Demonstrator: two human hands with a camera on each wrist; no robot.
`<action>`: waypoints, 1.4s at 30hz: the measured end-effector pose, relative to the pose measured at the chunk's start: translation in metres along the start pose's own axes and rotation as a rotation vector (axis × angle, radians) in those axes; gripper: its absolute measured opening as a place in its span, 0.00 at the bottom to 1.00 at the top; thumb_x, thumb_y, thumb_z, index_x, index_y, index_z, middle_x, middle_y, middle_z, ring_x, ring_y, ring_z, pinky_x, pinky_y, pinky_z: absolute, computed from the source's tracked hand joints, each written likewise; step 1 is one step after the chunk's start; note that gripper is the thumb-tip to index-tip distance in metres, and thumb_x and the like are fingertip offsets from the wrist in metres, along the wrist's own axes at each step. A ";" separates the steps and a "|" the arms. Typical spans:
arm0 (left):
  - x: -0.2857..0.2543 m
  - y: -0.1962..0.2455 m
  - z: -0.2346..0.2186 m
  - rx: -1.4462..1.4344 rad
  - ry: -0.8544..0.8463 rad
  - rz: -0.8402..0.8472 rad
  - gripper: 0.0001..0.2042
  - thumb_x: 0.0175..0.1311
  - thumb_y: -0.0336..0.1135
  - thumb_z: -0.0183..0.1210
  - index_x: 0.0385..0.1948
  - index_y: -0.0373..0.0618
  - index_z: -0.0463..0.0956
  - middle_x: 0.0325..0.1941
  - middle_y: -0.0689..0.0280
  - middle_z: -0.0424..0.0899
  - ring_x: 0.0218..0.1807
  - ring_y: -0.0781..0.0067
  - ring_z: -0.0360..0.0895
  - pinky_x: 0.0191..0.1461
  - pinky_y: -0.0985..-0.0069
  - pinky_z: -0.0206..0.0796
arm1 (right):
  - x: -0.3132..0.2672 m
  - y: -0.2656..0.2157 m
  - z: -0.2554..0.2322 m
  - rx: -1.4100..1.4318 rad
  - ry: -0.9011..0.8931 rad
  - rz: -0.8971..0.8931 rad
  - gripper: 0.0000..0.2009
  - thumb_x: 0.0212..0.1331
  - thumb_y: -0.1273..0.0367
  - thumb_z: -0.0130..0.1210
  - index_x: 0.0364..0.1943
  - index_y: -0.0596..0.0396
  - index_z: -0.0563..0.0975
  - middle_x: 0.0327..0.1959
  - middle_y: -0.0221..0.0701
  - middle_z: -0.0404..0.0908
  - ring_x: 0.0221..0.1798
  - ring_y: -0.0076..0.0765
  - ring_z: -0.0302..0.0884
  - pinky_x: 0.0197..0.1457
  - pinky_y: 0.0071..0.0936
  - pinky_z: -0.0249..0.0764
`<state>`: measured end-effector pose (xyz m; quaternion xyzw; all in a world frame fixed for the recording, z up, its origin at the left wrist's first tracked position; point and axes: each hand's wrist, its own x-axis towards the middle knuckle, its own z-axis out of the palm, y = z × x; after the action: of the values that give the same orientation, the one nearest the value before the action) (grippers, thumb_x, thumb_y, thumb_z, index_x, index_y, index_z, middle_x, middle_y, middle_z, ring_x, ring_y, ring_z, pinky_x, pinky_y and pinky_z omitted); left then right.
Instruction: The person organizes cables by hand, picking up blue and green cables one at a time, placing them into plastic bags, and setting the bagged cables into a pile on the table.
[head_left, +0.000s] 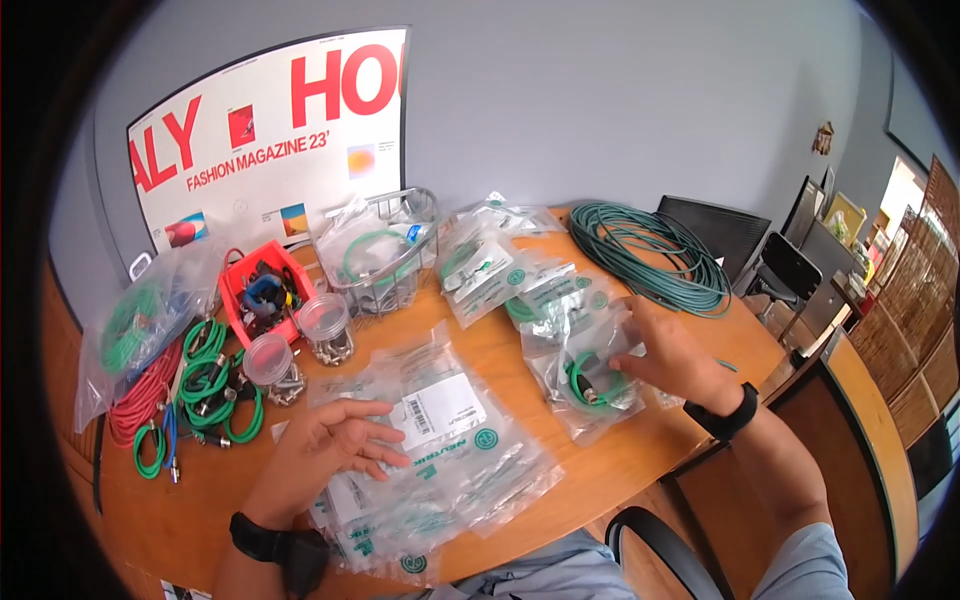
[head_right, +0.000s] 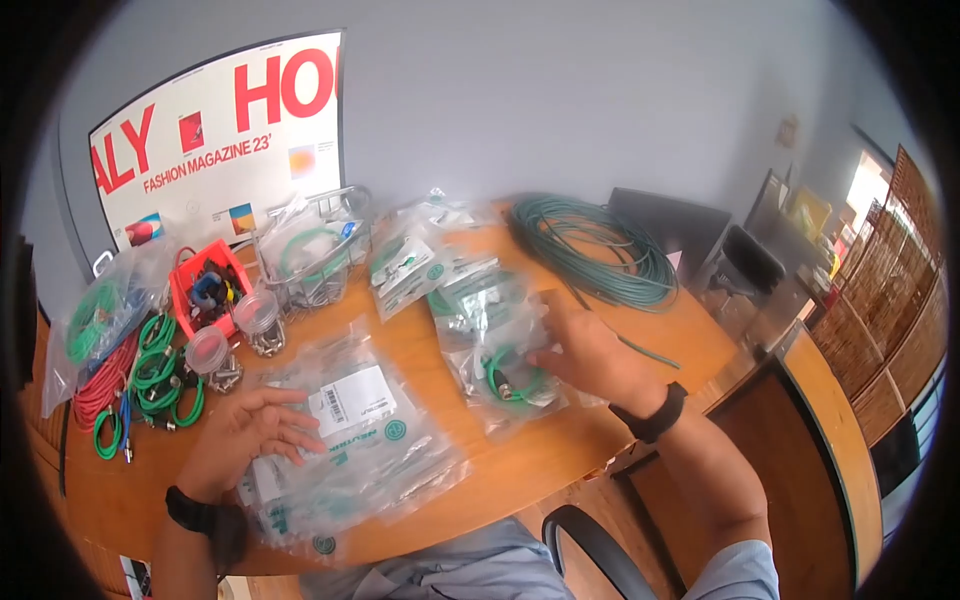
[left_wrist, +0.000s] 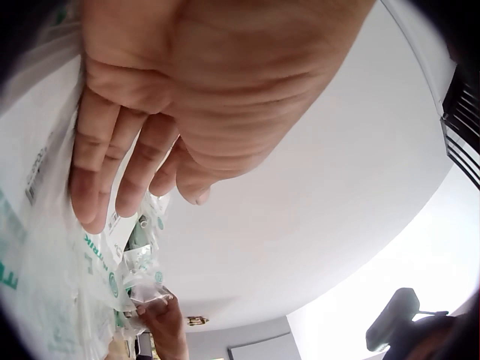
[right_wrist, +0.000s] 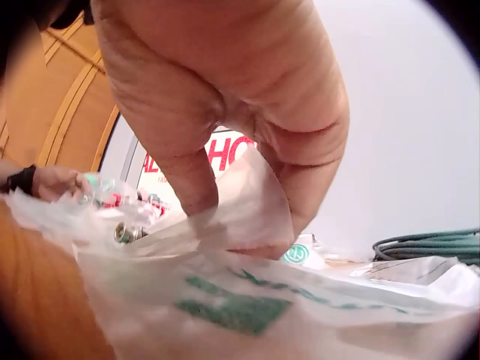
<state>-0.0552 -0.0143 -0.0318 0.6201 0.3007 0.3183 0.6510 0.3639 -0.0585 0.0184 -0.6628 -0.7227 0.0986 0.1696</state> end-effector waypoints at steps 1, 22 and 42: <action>0.001 0.000 -0.001 0.008 0.011 -0.002 0.22 0.76 0.42 0.53 0.60 0.31 0.70 0.50 0.48 0.84 0.48 0.55 0.87 0.45 0.70 0.80 | -0.003 0.008 0.008 0.002 0.009 -0.001 0.35 0.53 0.75 0.66 0.65 0.64 0.61 0.54 0.51 0.76 0.54 0.57 0.79 0.52 0.40 0.79; 0.005 -0.016 -0.014 0.121 -0.020 0.049 0.17 0.73 0.34 0.57 0.56 0.30 0.74 0.51 0.57 0.85 0.46 0.69 0.85 0.45 0.77 0.77 | 0.078 -0.109 0.081 0.357 -0.072 -0.314 0.29 0.52 0.72 0.69 0.57 0.67 0.69 0.29 0.40 0.80 0.34 0.40 0.81 0.40 0.33 0.76; -0.001 0.000 -0.015 0.015 0.281 0.012 0.10 0.61 0.31 0.70 0.39 0.38 0.82 0.26 0.73 0.82 0.24 0.89 0.71 0.25 0.86 0.59 | 0.065 -0.128 0.094 0.949 -0.373 -0.433 0.13 0.66 0.76 0.59 0.53 0.58 0.72 0.39 0.25 0.79 0.42 0.21 0.77 0.46 0.22 0.76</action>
<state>-0.0680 -0.0061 -0.0322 0.5761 0.3876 0.4035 0.5958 0.2064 0.0007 -0.0135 -0.3211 -0.7367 0.4919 0.3350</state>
